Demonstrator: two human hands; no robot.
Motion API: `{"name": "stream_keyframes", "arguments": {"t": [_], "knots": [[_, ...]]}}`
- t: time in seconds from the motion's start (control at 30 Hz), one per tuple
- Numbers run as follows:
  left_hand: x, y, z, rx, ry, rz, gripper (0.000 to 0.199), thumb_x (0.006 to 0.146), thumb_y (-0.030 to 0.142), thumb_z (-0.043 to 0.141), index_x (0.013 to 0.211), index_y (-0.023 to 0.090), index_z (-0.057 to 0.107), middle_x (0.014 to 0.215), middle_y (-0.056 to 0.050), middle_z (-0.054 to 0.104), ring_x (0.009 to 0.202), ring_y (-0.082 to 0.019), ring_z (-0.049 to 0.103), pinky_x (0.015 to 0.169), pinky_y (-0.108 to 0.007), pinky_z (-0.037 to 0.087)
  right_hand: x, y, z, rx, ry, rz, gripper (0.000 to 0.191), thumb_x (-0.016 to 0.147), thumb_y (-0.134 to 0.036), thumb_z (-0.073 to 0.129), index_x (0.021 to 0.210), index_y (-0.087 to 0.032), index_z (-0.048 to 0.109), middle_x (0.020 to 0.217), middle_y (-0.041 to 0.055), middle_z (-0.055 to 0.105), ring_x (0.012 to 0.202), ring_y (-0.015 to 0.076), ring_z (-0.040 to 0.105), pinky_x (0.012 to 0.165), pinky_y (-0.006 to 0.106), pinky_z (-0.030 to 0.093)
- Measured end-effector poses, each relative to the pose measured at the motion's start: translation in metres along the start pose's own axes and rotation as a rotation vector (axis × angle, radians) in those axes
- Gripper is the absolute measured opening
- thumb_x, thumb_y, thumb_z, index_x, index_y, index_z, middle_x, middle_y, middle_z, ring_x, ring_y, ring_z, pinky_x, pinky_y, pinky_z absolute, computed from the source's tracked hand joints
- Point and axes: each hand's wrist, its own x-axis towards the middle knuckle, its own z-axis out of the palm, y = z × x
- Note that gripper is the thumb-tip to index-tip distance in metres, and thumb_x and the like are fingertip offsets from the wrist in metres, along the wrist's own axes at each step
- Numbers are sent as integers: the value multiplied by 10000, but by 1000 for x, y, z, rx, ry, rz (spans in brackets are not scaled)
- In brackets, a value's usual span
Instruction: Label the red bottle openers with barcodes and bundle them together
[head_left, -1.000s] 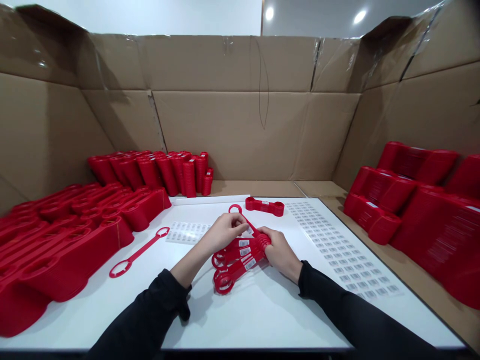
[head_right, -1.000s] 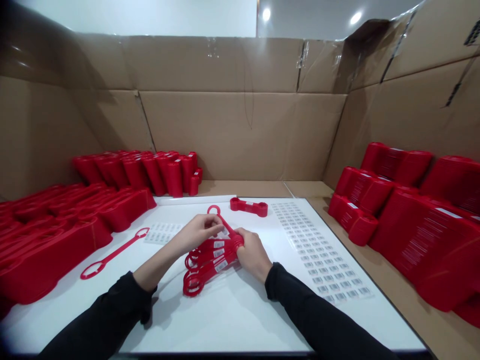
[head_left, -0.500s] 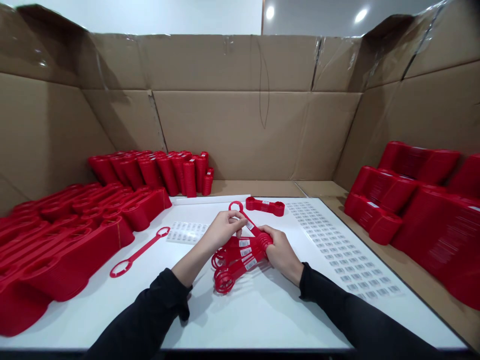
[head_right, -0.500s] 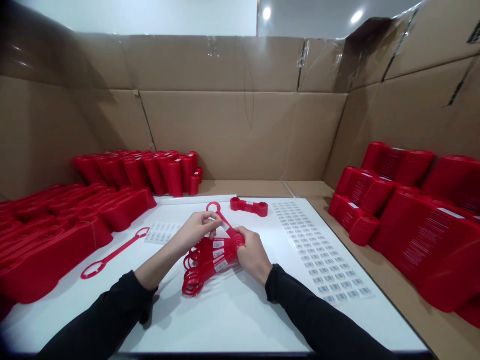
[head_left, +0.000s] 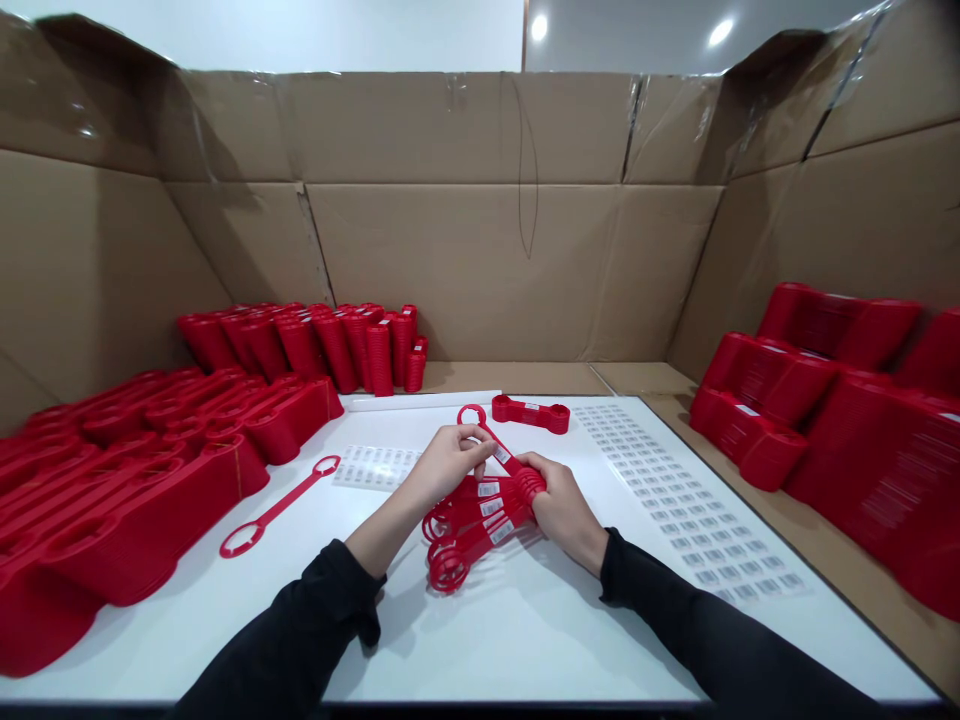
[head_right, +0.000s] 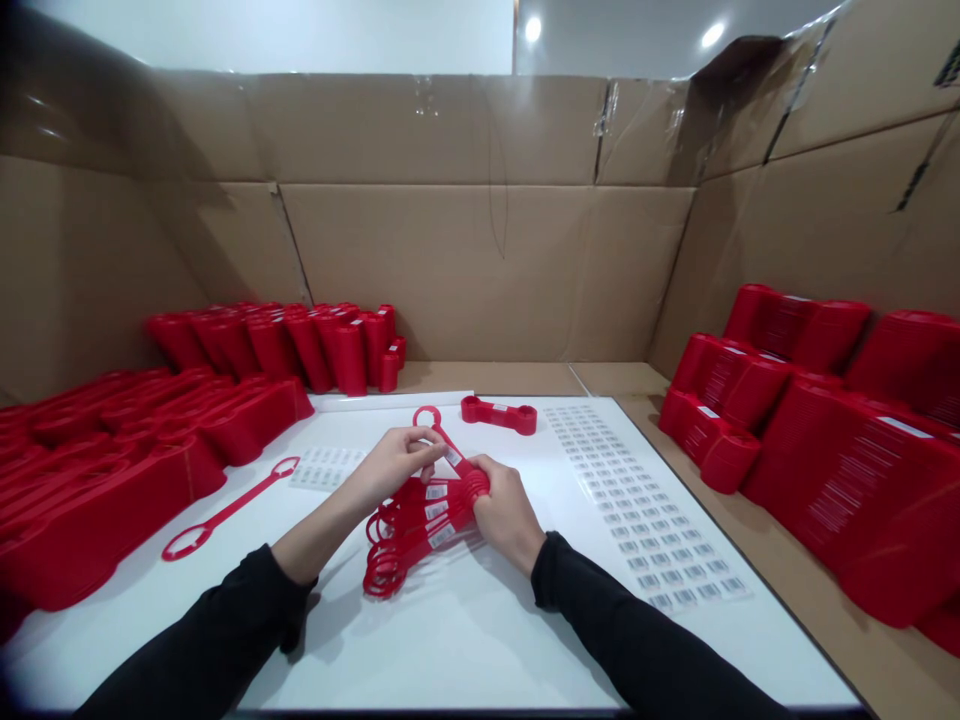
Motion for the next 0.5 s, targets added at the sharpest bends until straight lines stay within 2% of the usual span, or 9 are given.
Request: {"name": "stream_keyframes", "arguments": {"t": [0.3, 0.5], "knots": [[-1, 6, 2, 39, 22, 38, 232, 776, 374, 530, 753, 148, 579, 476, 39, 515, 442, -104, 453, 469, -207, 311, 0, 0, 0, 9, 4, -19, 494, 580, -23, 356, 947, -165, 655, 784, 8, 661, 700, 165, 603, 609, 248, 467], [-5, 9, 5, 339, 137, 220, 183, 817, 318, 489, 771, 173, 590, 549, 36, 519, 539, -124, 483, 578, -241, 361, -2, -5, -1, 44, 1, -31, 500, 574, -26, 354, 953, -162, 651, 785, 3, 662, 702, 161, 597, 619, 245, 466]]}}
